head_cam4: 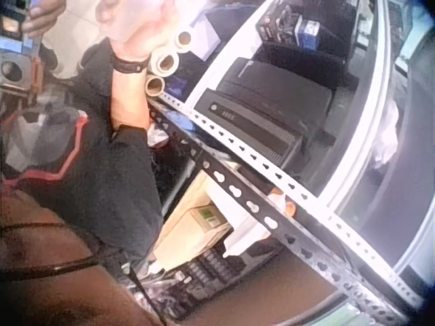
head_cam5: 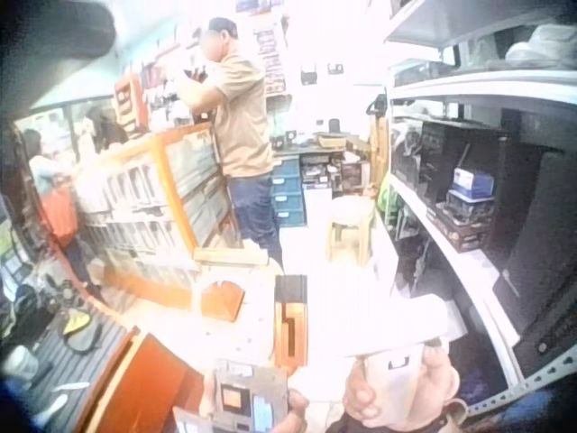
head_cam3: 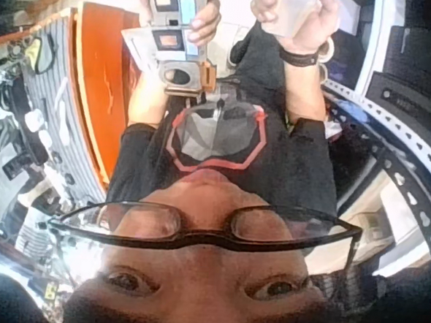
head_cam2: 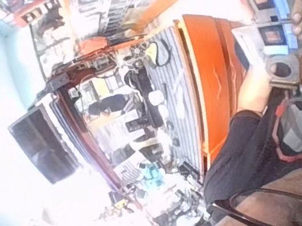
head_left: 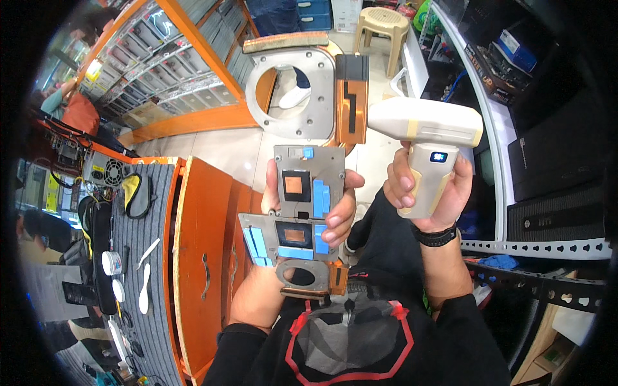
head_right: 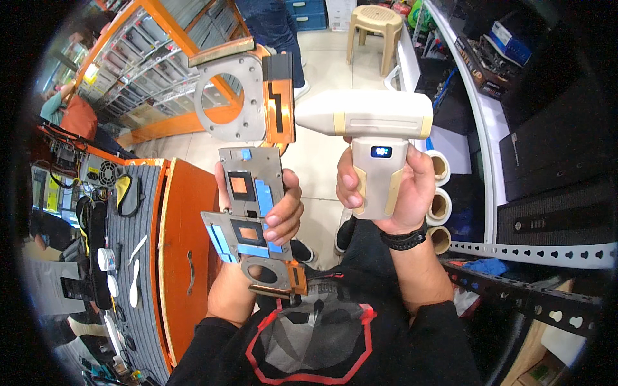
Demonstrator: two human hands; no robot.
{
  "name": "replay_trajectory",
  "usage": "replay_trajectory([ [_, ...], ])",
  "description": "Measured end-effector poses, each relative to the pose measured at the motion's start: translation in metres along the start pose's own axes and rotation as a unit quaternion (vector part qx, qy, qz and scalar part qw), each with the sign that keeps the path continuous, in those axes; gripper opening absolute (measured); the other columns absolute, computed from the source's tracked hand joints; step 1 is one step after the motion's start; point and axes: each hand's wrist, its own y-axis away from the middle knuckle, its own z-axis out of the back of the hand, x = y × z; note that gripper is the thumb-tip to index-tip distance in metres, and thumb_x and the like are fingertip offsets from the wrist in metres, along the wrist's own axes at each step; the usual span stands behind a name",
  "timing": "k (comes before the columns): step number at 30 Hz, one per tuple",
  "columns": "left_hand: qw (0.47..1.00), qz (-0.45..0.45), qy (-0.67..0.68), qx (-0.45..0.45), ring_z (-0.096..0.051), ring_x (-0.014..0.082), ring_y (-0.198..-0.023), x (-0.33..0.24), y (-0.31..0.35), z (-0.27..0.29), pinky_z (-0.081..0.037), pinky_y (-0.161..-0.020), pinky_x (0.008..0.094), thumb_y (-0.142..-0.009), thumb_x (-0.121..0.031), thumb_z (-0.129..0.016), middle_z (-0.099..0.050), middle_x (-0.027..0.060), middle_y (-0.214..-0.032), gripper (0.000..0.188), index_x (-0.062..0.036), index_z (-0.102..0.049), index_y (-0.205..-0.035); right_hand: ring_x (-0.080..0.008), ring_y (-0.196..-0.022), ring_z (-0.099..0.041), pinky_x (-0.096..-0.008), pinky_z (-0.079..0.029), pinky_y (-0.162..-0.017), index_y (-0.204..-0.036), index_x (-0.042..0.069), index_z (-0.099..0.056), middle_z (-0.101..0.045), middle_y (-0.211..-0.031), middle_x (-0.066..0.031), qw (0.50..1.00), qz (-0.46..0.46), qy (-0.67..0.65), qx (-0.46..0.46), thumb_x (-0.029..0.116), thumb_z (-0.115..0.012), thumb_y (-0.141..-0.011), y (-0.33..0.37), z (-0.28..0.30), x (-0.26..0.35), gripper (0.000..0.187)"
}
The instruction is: The person applies adhesive to a metal bracket using a glue gun, then wipes the surface with a yellow cloth. They place circular fan components onto the bracket and position a black plastic cover over the assembly. Finally, they use a screwdriver to fasten the cover to the bracket.
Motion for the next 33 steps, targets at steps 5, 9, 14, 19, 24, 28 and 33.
replay_trajectory([
  [5,1.000,0.018,-0.003,0.022,-0.053,0.0175,-0.055,0.002,0.001,-0.001,-0.047,-0.051,0.0296,-0.088,-0.091,-0.035,-0.053,0.0102,-0.073,0.116,0.0136,-0.052,-0.133,-0.0206,-0.063,-0.055,-0.0335,-0.045,-0.059,-0.141,-0.005,-0.045,-0.059,-0.089,-0.0164,0.999,0.029,-0.009,0.014,0.062,-0.039,-0.099,-0.014,-0.006,0.011,0.079],
  [9,0.997,0.026,0.010,0.069,-0.058,0.0197,-0.062,0.003,0.002,0.004,-0.049,-0.055,0.0304,-0.090,-0.089,-0.035,-0.055,0.0135,-0.079,0.117,0.0181,-0.046,-0.135,-0.0169,-0.061,-0.051,-0.0334,-0.044,-0.058,-0.143,-0.005,-0.046,-0.057,-0.086,-0.0108,0.998,0.039,0.035,0.026,0.062,-0.037,-0.102,-0.024,-0.012,0.022,0.079],
  [14,0.998,0.011,0.013,0.068,-0.058,0.0196,-0.062,-0.001,0.001,-0.002,-0.049,-0.055,0.0303,-0.090,-0.088,-0.035,-0.055,0.0138,-0.079,0.116,0.0179,-0.046,-0.135,-0.0176,-0.062,-0.052,-0.0337,-0.044,-0.057,-0.142,-0.004,-0.048,-0.057,-0.085,-0.0107,0.999,0.016,0.037,0.019,0.062,-0.038,-0.101,-0.014,-0.014,0.017,0.079],
  [19,0.997,0.012,-0.004,0.071,-0.059,0.0196,-0.064,-0.006,0.004,-0.002,-0.049,-0.056,0.0305,-0.091,-0.088,-0.036,-0.056,0.0137,-0.080,0.115,0.0174,-0.045,-0.136,-0.0182,-0.062,-0.053,-0.0338,-0.044,-0.055,-0.140,-0.004,-0.050,-0.057,-0.085,-0.0107,0.999,0.001,0.035,0.019,0.062,-0.040,-0.101,0.002,-0.011,0.007,0.077],
  [24,0.994,0.032,-0.070,0.083,-0.059,0.0192,-0.069,0.000,0.009,0.001,-0.050,-0.061,0.0308,-0.090,-0.086,-0.042,-0.059,0.0132,-0.084,0.114,0.0177,-0.047,-0.137,-0.0209,-0.062,-0.053,-0.0335,-0.044,-0.058,-0.136,-0.002,-0.050,-0.058,-0.088,-0.0153,1.000,0.023,-0.002,0.014,0.061,-0.040,-0.098,-0.017,-0.011,0.028,0.074],
  [28,0.934,0.021,-0.355,0.040,-0.060,0.0186,-0.079,-0.013,0.013,0.000,-0.049,-0.067,0.0291,-0.087,-0.082,-0.055,-0.062,0.0145,-0.092,0.110,0.0130,-0.048,-0.142,-0.0206,-0.061,-0.055,-0.0314,-0.045,-0.055,-0.138,-0.005,-0.048,-0.059,-0.087,-0.0167,0.996,-0.004,0.081,0.039,0.060,-0.043,-0.098,-0.029,-0.008,0.077,0.077],
  [33,0.665,-0.182,-0.723,0.038,-0.064,0.0248,-0.092,-0.048,0.015,0.036,-0.051,-0.080,0.0358,-0.093,-0.073,-0.057,-0.064,0.0201,-0.104,0.098,0.0129,-0.054,-0.140,-0.0240,-0.066,-0.059,-0.0319,-0.050,-0.053,-0.142,-0.008,-0.049,-0.062,-0.092,-0.0230,0.988,-0.017,0.143,0.048,0.052,-0.041,-0.101,-0.025,-0.035,0.101,0.073],
])
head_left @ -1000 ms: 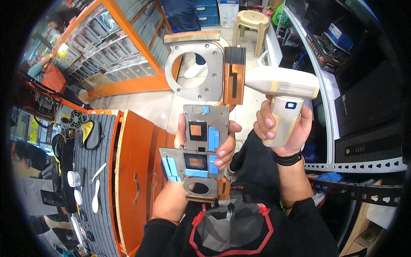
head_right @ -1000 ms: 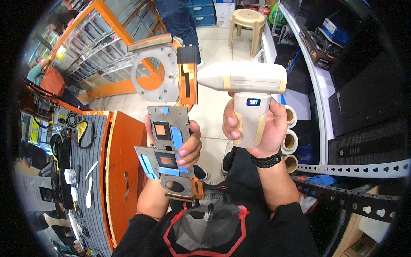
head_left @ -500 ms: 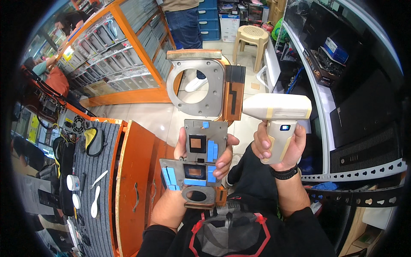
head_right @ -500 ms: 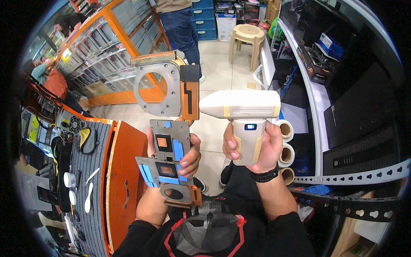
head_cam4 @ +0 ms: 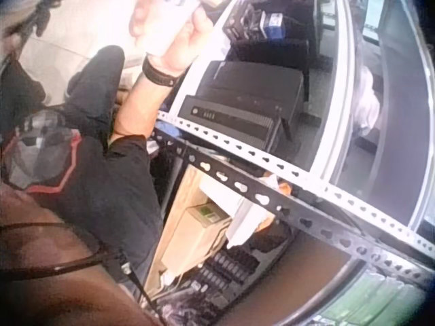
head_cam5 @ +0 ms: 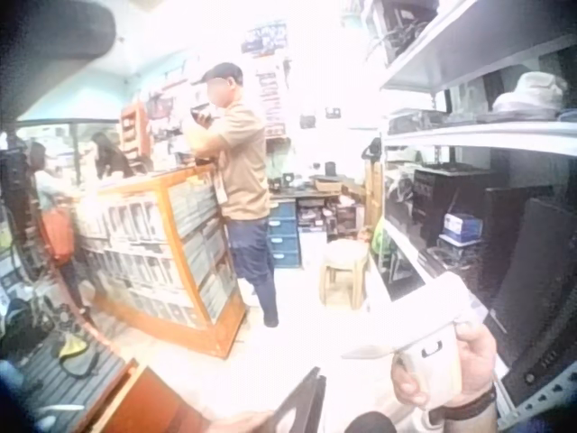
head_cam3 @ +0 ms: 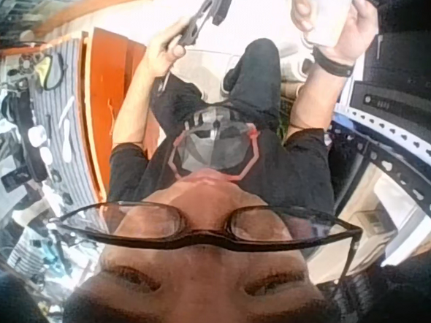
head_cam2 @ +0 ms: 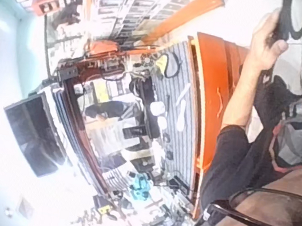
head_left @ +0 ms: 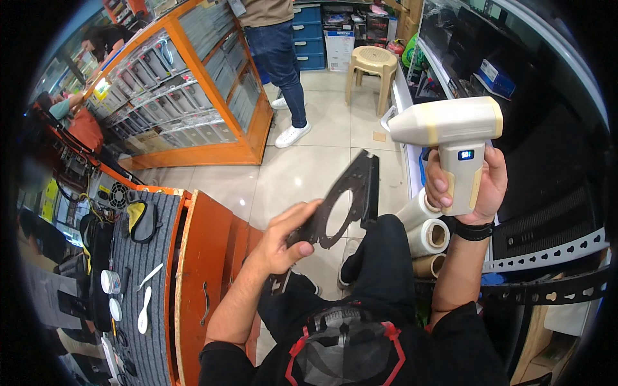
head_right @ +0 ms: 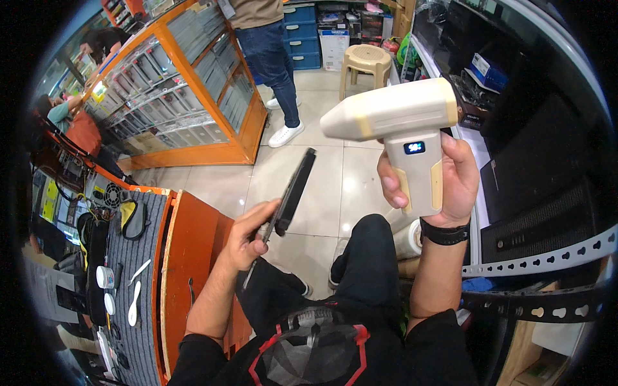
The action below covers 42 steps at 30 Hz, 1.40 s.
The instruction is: The person applies adhesive to a metal bracket using a glue gun, then wipes the surface with a yellow cloth. They place circular fan components onto the bracket and position a black plastic cover over the assembly. Finally, they use a screwdriver to fasten the cover to the bracket.
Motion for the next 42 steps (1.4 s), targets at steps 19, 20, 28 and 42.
replay_trajectory([
  [19,0.952,-0.081,-0.295,-0.003,-0.065,0.0389,-0.105,0.003,0.007,0.064,-0.052,-0.094,0.0416,-0.074,-0.042,-0.084,-0.065,0.0230,-0.122,0.089,0.0045,-0.055,-0.143,-0.0266,-0.067,-0.066,-0.0327,-0.053,-0.055,-0.139,-0.011,-0.050,-0.065,-0.090,-0.0290,0.985,-0.129,0.118,-0.002,0.044,-0.052,-0.097,0.006,-0.021,-0.007,0.069],
  [20,0.953,-0.081,-0.293,-0.004,-0.065,0.0388,-0.105,0.003,0.006,0.065,-0.052,-0.094,0.0416,-0.074,-0.042,-0.084,-0.065,0.0231,-0.122,0.089,0.0043,-0.055,-0.143,-0.0269,-0.068,-0.066,-0.0326,-0.054,-0.055,-0.138,-0.011,-0.050,-0.065,-0.091,-0.0291,0.984,-0.132,0.117,-0.014,0.044,-0.054,-0.096,0.008,-0.024,-0.007,0.070],
  [28,0.949,-0.085,-0.303,-0.016,-0.066,0.0380,-0.103,0.004,0.008,0.075,-0.052,-0.092,0.0410,-0.075,-0.045,-0.084,-0.066,0.0227,-0.118,0.089,0.0032,-0.055,-0.144,-0.0330,-0.074,-0.069,-0.0347,-0.055,-0.054,-0.134,-0.015,-0.050,-0.066,-0.097,-0.0332,0.985,-0.158,0.066,0.007,0.040,-0.065,-0.087,0.034,-0.018,-0.016,0.074],
  [42,0.949,-0.089,-0.302,-0.019,-0.064,0.0395,-0.110,-0.014,0.018,0.062,-0.052,-0.096,0.0429,-0.078,-0.044,-0.085,-0.065,0.0225,-0.123,0.089,0.0037,-0.052,-0.146,-0.0287,-0.060,-0.060,-0.0365,-0.049,-0.049,-0.143,-0.009,-0.048,-0.063,-0.094,-0.0315,0.997,-0.070,0.038,0.013,0.053,-0.045,-0.097,0.017,0.009,-0.022,0.076],
])
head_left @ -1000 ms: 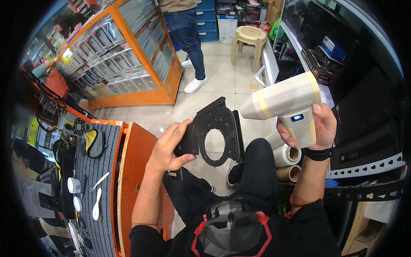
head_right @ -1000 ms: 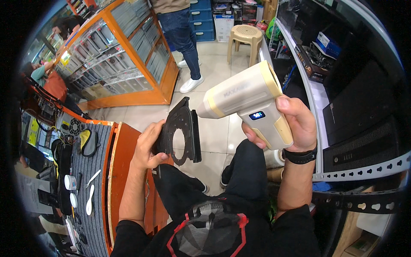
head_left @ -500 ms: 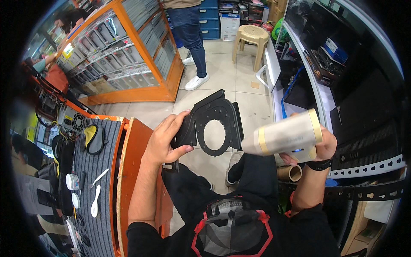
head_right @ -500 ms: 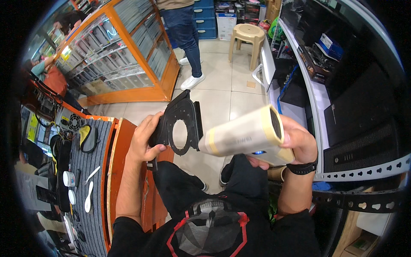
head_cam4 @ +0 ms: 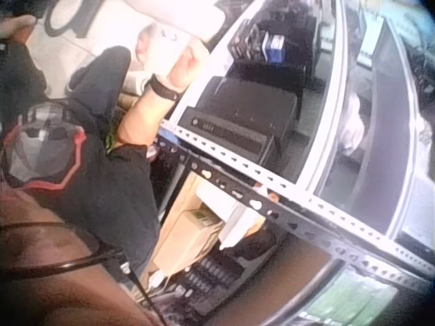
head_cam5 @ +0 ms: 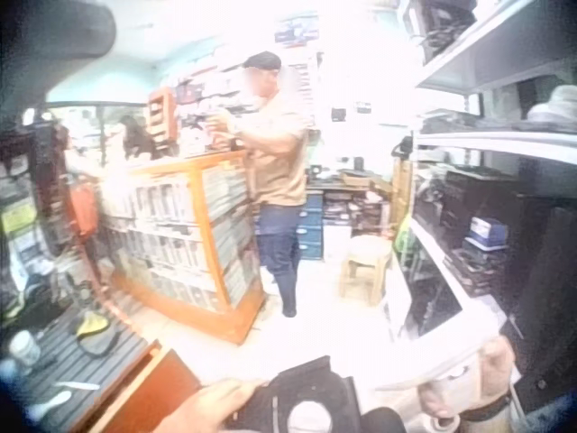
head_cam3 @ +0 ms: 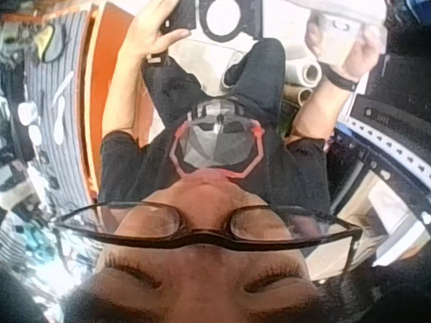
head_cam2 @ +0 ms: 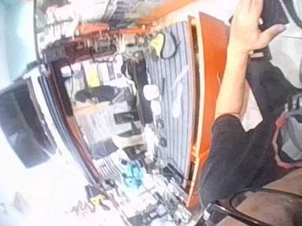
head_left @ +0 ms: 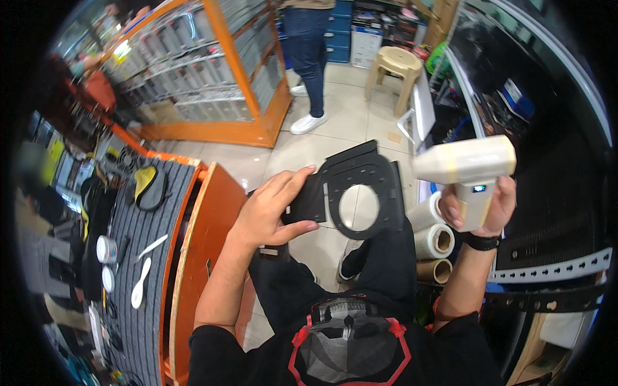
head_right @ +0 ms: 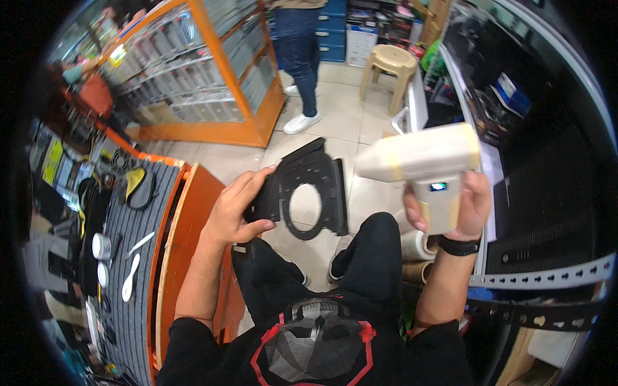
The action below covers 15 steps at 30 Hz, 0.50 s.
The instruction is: The person applies adhesive to a metal bracket using a glue gun, then wipes the surface with a yellow cloth. They place circular fan components onto the bracket and position a black plastic cover over the assembly. Finally, they use a screwdriver to fasten the cover to the bracket.
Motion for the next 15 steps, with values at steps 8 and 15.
replay_trajectory([
  [8,0.990,0.098,-0.004,-0.100,-0.064,0.0382,-0.100,-0.045,0.049,0.013,-0.051,-0.090,0.0440,-0.092,-0.049,-0.075,-0.062,0.0219,-0.107,0.079,0.0072,-0.049,-0.142,-0.0250,-0.042,-0.056,-0.0322,-0.048,-0.036,-0.147,-0.004,-0.038,-0.062,-0.072,-0.0228,0.996,-0.039,-0.059,0.062,0.072,-0.041,-0.099,0.036,0.063,-0.050,0.090],
  [15,0.932,0.304,0.020,-0.198,-0.062,0.0433,-0.119,-0.141,0.152,0.089,-0.049,-0.103,0.0441,-0.097,-0.055,-0.066,-0.063,0.0284,-0.128,0.079,0.0098,-0.054,-0.139,-0.0258,-0.043,-0.055,-0.0333,-0.046,-0.038,-0.138,-0.005,-0.049,-0.060,-0.072,-0.0215,0.974,-0.184,0.012,0.132,0.071,-0.032,-0.103,-0.041,0.001,-0.123,0.085],
])
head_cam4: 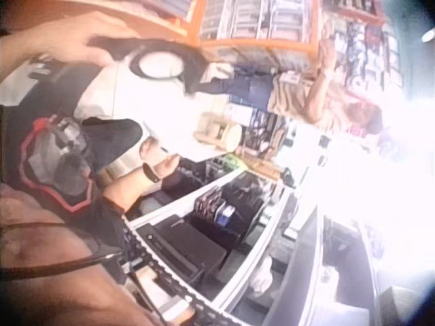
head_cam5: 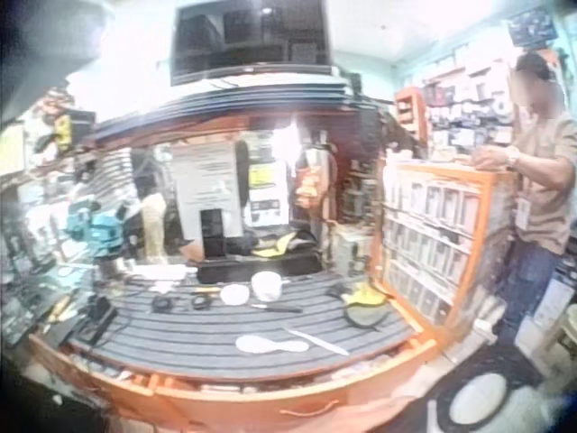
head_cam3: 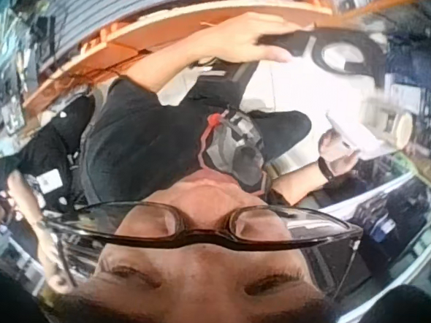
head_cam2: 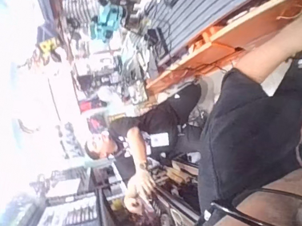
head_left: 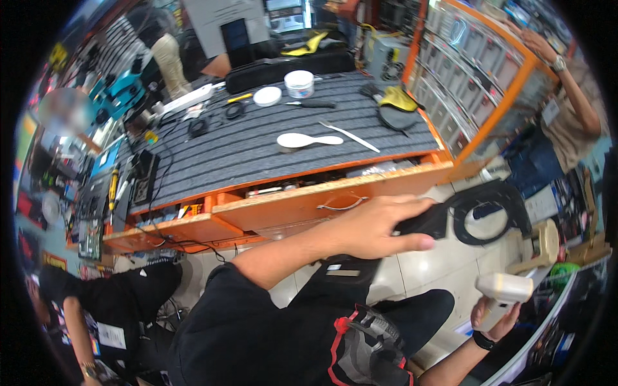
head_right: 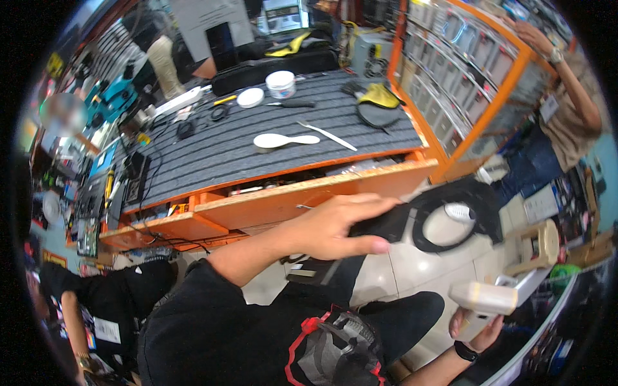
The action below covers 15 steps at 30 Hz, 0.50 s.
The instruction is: The person applies adhesive to a metal bracket using a glue gun, then wipes the surface with a yellow cloth. They place circular fan components onto the bracket and position a black plastic cover over the assembly. Finally, they use a screwdriver to fasten the cover to the bracket.
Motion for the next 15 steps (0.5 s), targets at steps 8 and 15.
replay_trajectory([
  [8,0.875,0.153,0.353,-0.294,-0.065,0.0149,-0.084,-0.009,0.137,0.101,-0.055,-0.079,0.0301,-0.105,-0.059,-0.049,-0.066,0.0070,-0.096,0.076,0.0070,-0.054,-0.141,-0.0224,-0.064,-0.062,-0.0335,-0.053,-0.055,-0.136,-0.003,-0.049,-0.062,-0.097,-0.0195,0.976,-0.099,0.091,0.171,0.046,-0.057,-0.099,-0.167,-0.158,-0.053,0.061],
  [15,0.703,-0.002,0.565,-0.432,-0.064,0.0239,-0.087,-0.006,0.255,0.149,-0.057,-0.080,0.0349,-0.104,-0.067,-0.044,-0.065,0.0150,-0.100,0.084,0.0084,-0.048,-0.142,-0.0181,-0.080,-0.070,-0.0307,-0.058,-0.069,-0.123,-0.002,-0.061,-0.072,-0.099,-0.0146,0.933,-0.220,0.103,0.264,0.038,-0.053,-0.109,-0.256,-0.308,-0.140,0.043],
])
